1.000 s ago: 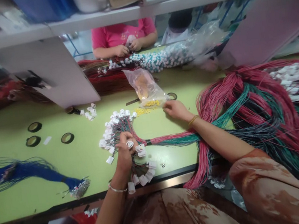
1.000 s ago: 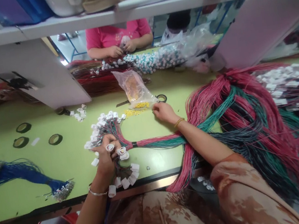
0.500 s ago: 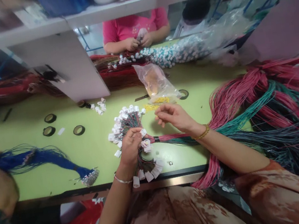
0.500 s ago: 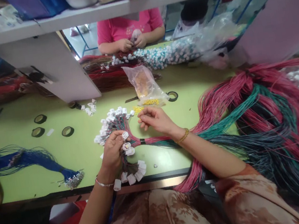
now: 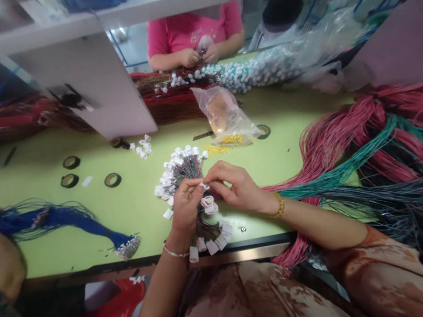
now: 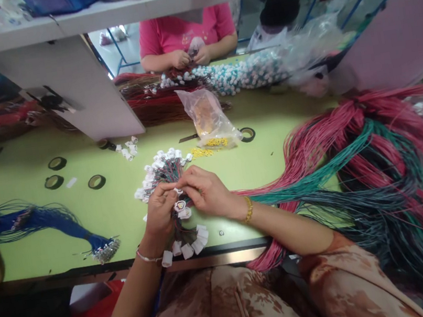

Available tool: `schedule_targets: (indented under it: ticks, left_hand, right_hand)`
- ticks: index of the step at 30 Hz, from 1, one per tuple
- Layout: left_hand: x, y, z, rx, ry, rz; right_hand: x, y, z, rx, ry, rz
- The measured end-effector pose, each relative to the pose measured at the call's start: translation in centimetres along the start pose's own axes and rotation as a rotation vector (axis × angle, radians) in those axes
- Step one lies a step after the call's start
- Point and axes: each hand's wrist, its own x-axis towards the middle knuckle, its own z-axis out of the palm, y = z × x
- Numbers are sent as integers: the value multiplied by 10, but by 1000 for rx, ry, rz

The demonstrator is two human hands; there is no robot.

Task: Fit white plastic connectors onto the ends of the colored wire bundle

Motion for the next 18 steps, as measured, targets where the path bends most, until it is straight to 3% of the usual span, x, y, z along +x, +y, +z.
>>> schedule_targets:
  ticks: [8, 13, 18]
  left_hand:
    - [0, 1, 2, 18, 31, 15]
    - [1, -2, 2, 6, 52, 26]
    - [1, -5, 2, 30, 147, 69]
  right_hand:
    - [-2, -4, 2, -2, -7, 190]
    - [-6, -3, 6, -120, -45, 160]
    - [-27, -4, 21, -248, -80, 104]
